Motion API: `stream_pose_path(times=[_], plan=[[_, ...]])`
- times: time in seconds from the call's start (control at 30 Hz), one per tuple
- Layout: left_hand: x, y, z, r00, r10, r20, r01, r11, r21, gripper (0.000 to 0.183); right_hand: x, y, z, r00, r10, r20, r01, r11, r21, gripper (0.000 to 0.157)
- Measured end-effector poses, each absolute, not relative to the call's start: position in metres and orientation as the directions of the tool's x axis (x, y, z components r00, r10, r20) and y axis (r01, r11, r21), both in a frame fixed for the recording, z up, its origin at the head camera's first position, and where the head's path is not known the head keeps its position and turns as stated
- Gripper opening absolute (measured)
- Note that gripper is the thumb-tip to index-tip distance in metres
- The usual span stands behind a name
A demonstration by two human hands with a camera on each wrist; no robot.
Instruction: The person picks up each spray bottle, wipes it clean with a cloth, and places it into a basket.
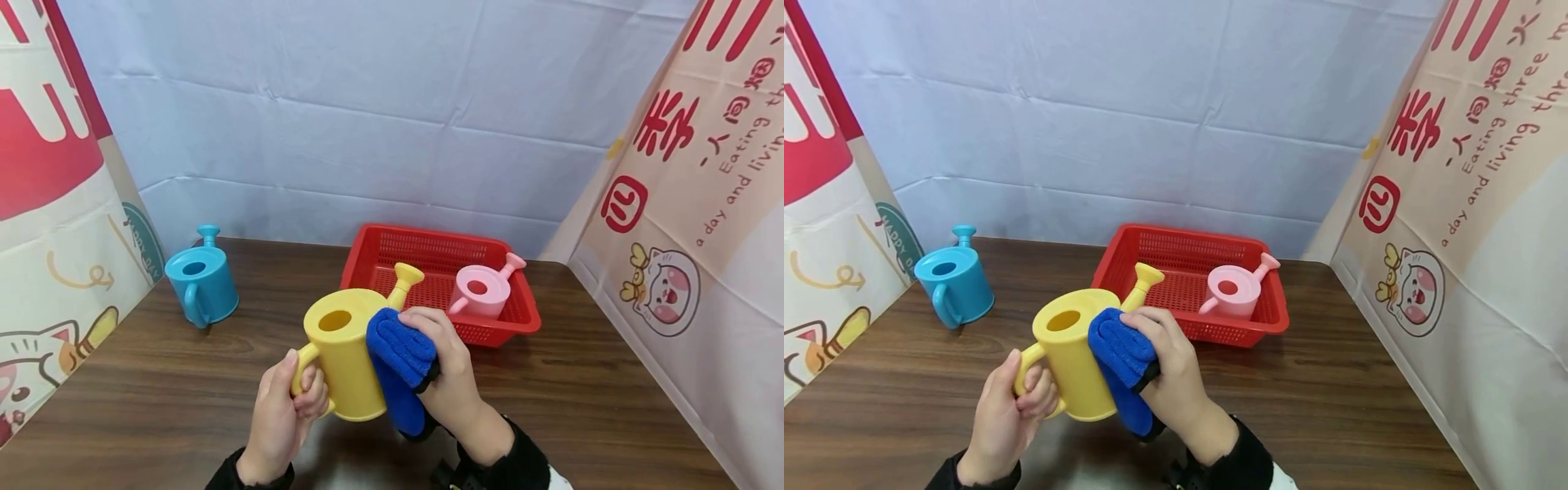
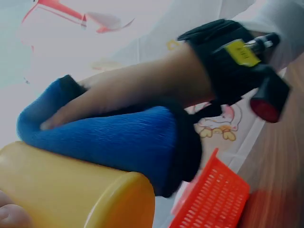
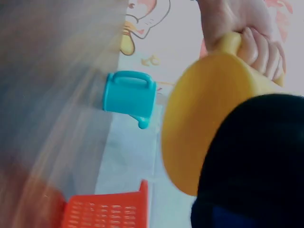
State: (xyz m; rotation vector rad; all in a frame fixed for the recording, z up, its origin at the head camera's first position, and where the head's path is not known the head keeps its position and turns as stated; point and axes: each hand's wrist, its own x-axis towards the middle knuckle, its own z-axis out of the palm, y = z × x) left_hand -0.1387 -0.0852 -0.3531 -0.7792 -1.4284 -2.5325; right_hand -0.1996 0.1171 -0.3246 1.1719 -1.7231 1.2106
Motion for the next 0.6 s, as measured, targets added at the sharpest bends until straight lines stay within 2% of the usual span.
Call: stream_pose_path(times=[0.13,0.33,0.47,0.6], plan=[[-0.139,-0.082,-0.357,-0.846,0.168,0.506,0.336,-0.568,0.751,0.042,-0.205,0.123,-0.314,-0.338,-0.251,0.907,-0.939,0.162,-0.305,0.045],[-0.139,-0.080,-0.361,-0.800,0.190,0.570,0.353,-0.619,0.701,0.042,-0.205,0.126,-0.311,-0.430,-0.184,0.884,-0.898,0.187,-0.398,0.053],[-0.140,-0.083,-0.364,-0.776,0.176,0.606,0.359,-0.667,0.653,0.042,-0.202,0.122,-0.319,-0.414,-0.161,0.896,-0.907,0.160,-0.390,0.051],[-0.143,-0.088,-0.364,-0.756,0.153,0.637,0.354,-0.723,0.593,0.044,-0.198,0.117,-0.331,-0.386,-0.199,0.901,-0.922,0.117,-0.370,0.046]])
